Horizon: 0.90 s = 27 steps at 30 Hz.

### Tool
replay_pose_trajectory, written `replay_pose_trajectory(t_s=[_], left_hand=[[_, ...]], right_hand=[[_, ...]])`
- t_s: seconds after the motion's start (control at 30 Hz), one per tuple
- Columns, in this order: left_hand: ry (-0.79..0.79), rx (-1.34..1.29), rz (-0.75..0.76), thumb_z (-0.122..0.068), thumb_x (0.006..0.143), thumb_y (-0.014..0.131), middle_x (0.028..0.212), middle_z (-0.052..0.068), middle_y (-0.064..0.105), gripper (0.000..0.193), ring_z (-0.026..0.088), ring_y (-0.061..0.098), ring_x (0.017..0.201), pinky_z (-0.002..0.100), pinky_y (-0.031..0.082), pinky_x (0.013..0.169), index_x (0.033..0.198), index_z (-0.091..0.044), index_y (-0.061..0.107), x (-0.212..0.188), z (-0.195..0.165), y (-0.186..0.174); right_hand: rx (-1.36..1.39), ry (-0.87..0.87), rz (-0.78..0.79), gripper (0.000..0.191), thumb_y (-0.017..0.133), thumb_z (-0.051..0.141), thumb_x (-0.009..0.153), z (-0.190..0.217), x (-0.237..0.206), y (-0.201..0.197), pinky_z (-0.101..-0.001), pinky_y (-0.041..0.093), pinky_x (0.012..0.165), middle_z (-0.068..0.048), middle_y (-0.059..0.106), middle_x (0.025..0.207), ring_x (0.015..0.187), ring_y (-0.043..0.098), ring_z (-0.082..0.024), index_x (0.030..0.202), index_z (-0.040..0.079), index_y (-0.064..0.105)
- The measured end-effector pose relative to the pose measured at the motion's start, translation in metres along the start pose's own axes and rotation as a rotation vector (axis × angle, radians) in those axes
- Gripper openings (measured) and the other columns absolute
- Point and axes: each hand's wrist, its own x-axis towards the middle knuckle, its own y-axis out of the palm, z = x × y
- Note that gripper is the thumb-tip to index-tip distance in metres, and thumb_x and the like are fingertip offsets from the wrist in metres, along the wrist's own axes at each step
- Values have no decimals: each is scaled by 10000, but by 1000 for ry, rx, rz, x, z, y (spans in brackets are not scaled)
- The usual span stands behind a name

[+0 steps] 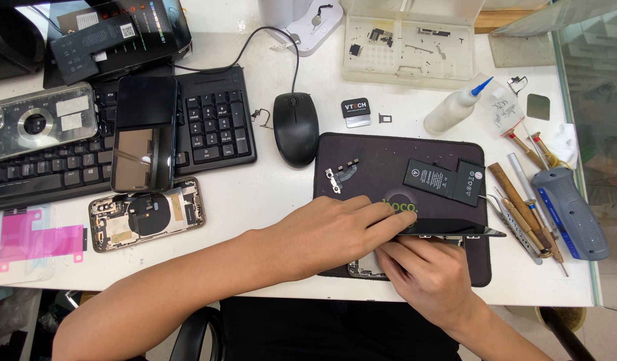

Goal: The person reassembles a disassembled smartphone on a workbench. They use tweezers and a screwdriver to connect internal ribbon cables and secure components, then place the battery and screen assembly back into the chassis.

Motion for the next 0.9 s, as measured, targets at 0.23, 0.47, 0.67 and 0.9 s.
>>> replay_pose_trajectory(t_s=[0.23,0.47,0.67,0.9], left_hand=[[17,-10,-35,-29,830,687,1123,116,708,557,239,702,860,329,584,604,1373,-14,561,0,2,2],[2,-38,-17,-19,813,709,1070,103,715,573,225,706,839,314,578,587,1369,-16,572,1,2,2],[-12,-25,21,-38,826,692,992,91,702,568,227,696,829,329,572,579,1380,-17,565,2,2,-1],[-17,-49,8,-35,834,681,1027,95,706,569,224,697,829,320,574,575,1389,-18,556,2,3,1]], right_hand=[[-73,-99,-9,200,839,32,731,5,0,-7,-312,514,530,-40,650,714,561,631,-185,912,2,760],[-104,-219,48,225,822,27,740,5,1,-6,-303,516,526,-42,645,732,584,633,-164,958,0,774],[-78,-179,52,229,823,28,737,3,1,-6,-301,526,538,-45,655,761,601,645,-166,960,14,771],[-106,-231,88,318,821,44,697,-1,1,-9,-329,559,586,-58,648,776,632,664,-188,1008,13,764]])
